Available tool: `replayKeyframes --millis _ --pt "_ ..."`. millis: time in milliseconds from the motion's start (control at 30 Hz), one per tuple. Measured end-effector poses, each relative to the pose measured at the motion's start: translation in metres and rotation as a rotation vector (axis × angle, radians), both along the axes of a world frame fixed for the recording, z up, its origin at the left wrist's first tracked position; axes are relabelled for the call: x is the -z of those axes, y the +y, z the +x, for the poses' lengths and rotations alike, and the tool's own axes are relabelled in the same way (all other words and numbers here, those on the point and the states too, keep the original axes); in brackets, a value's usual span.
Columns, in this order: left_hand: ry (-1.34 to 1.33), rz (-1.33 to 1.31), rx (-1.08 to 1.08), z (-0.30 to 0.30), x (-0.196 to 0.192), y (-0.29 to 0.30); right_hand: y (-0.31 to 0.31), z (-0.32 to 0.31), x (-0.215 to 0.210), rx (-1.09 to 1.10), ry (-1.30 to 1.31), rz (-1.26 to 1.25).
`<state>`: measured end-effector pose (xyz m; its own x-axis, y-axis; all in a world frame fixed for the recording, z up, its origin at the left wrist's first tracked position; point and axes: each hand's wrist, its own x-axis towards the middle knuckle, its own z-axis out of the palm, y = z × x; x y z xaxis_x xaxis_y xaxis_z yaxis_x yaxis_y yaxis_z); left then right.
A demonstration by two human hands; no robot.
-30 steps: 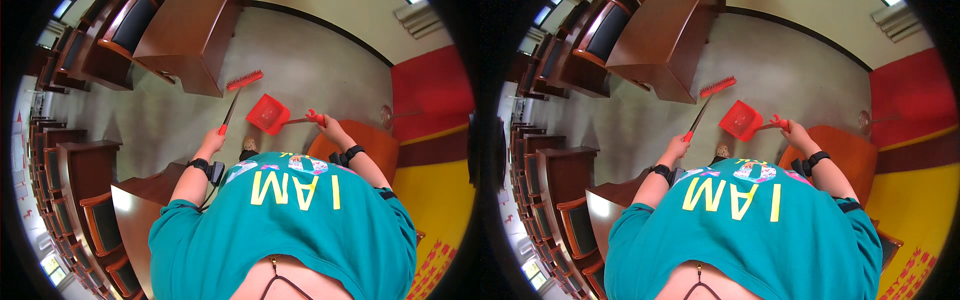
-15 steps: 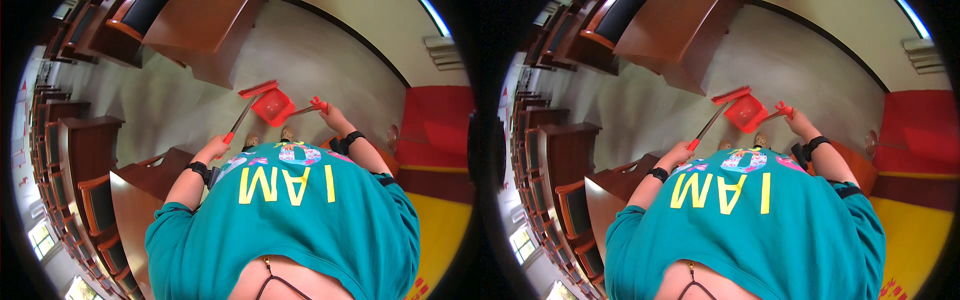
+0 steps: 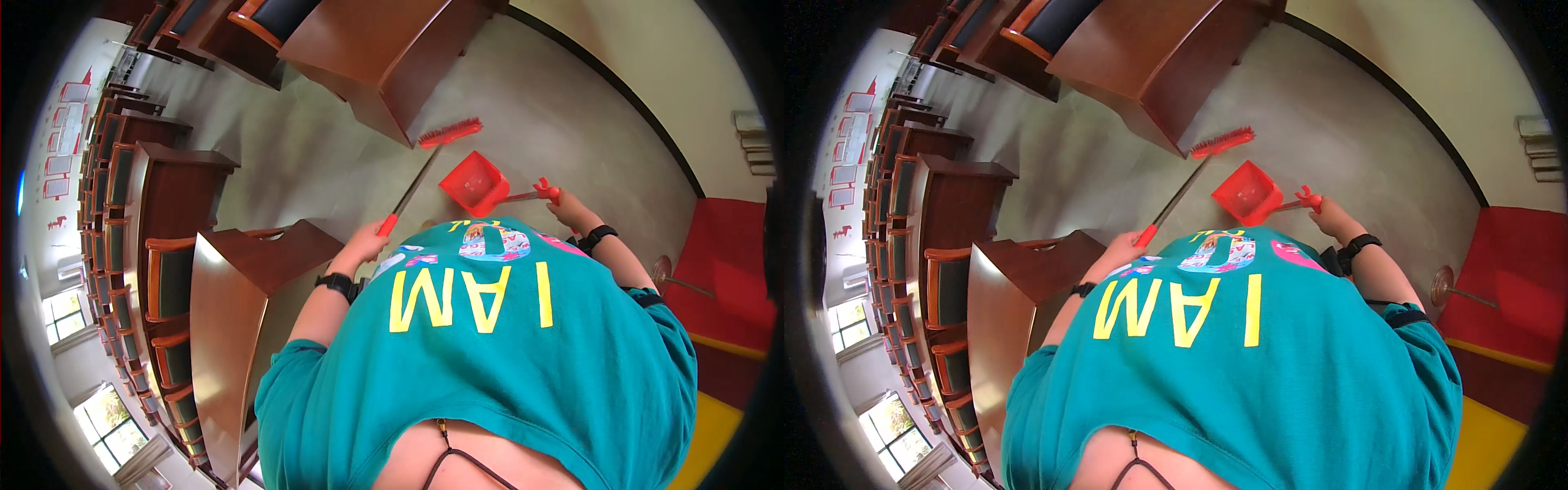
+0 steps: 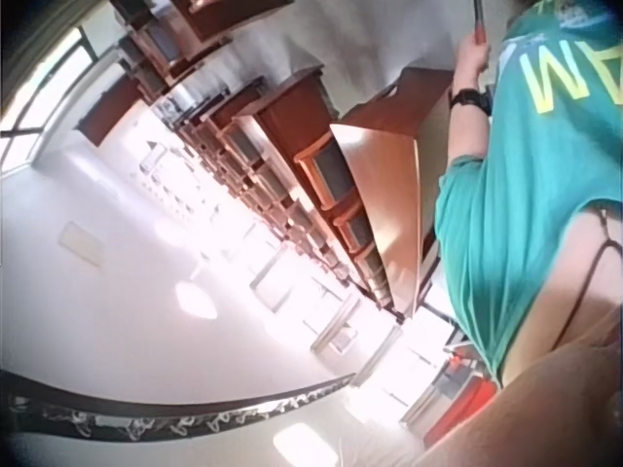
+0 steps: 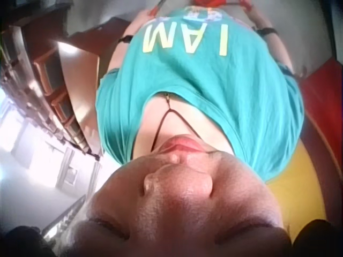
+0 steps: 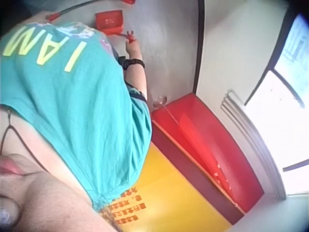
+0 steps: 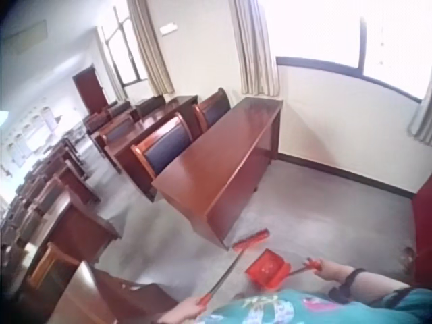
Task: Sweep the floor in a classroom or meeting hall using a broom and dustpan.
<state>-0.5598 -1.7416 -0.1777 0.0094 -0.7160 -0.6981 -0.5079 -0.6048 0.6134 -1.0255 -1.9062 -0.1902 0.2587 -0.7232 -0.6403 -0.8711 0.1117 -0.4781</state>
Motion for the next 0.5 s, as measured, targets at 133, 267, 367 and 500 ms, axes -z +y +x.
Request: replayKeyframes --millis 133,267,367,500 --pt "-0.055 0.142 -0.063 -0.014 0.004 -0.03 0.009 0.005 0.008 -0.029 0.054 0.029" --pt "-0.121 0.179 0.081 -0.018 0.015 -0.034 0.003 -0.001 0.009 -0.058 0.039 -0.004" --pt "-0.122 0.205 0.168 -0.008 0.021 -0.018 -0.004 0.001 0.003 -0.004 0.017 0.065" --pt "0.011 0.133 0.01 -0.005 0.022 0.035 -0.009 0.005 -0.002 -0.03 -0.024 0.087"
